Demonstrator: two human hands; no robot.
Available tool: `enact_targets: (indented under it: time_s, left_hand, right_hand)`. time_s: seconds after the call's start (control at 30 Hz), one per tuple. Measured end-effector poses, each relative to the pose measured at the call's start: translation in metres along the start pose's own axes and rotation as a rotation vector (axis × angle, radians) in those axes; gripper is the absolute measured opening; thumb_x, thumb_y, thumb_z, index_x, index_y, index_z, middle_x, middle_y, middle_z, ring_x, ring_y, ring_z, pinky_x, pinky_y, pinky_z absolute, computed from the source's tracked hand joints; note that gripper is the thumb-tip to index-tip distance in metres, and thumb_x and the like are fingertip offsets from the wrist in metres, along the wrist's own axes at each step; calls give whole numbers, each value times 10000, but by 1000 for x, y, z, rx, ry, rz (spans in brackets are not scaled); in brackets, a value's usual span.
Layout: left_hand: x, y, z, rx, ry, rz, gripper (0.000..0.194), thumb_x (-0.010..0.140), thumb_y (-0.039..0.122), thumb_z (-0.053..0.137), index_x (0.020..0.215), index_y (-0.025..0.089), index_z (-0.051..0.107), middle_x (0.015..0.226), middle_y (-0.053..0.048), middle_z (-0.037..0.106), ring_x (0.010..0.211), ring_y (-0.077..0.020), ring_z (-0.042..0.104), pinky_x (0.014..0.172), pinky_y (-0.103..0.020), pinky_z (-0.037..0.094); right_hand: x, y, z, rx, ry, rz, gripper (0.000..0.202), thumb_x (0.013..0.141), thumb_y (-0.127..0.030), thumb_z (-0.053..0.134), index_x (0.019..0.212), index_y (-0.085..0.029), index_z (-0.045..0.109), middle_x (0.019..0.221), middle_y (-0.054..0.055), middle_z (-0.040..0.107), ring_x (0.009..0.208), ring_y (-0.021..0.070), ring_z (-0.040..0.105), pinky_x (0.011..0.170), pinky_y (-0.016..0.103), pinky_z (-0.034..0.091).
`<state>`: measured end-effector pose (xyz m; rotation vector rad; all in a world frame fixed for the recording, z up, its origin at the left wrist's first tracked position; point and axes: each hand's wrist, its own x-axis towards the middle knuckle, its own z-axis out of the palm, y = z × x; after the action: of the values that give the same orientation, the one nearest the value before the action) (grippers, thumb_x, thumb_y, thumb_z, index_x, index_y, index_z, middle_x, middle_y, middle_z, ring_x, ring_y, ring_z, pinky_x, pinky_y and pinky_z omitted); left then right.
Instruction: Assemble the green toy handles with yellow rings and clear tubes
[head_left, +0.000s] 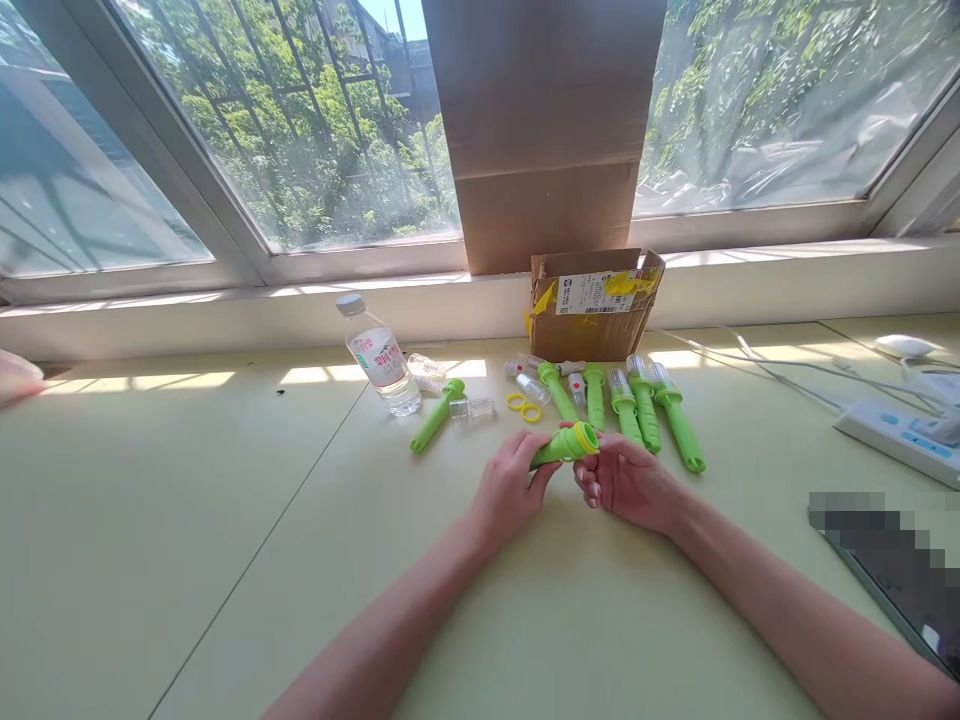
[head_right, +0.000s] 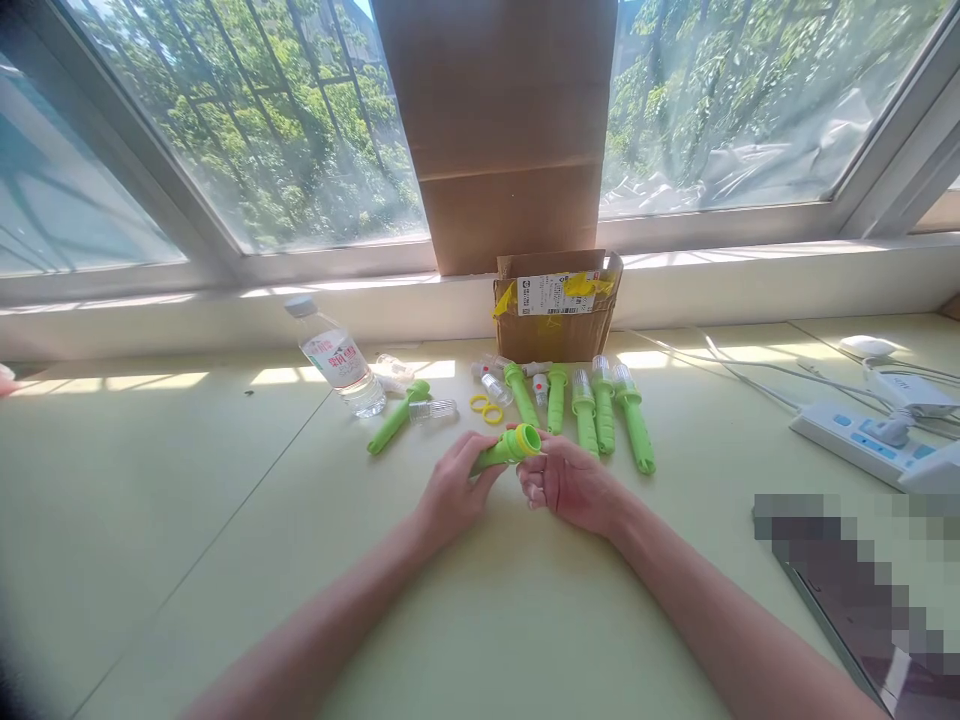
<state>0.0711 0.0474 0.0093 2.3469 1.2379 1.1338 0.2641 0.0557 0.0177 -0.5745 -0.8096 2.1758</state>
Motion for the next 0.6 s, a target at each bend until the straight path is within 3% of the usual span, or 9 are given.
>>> enact_targets:
  time_s: [0.33, 0.6]
  left_hand:
    - [0, -1, 1, 24, 30, -6, 154, 870, 264, 514, 1005, 194, 539, 861, -33, 576, 768, -143, 550, 664, -245, 433]
    - [2, 0, -1, -62, -34, -12, 239, 893, 214, 464, 1131, 203, 485, 972, -61, 579, 906, -179, 557, 794, -312, 464]
  right_hand:
    - [1, 3, -3, -13, 40, -28, 318, 832, -241, 521, 1149, -232, 536, 783, 49, 696, 546, 105, 592, 544, 220, 491]
    - [2, 3, -5, -2, 68, -59, 325, 821, -234, 538, 1146, -218, 546, 791, 55, 705, 532, 96, 587, 554, 215, 495]
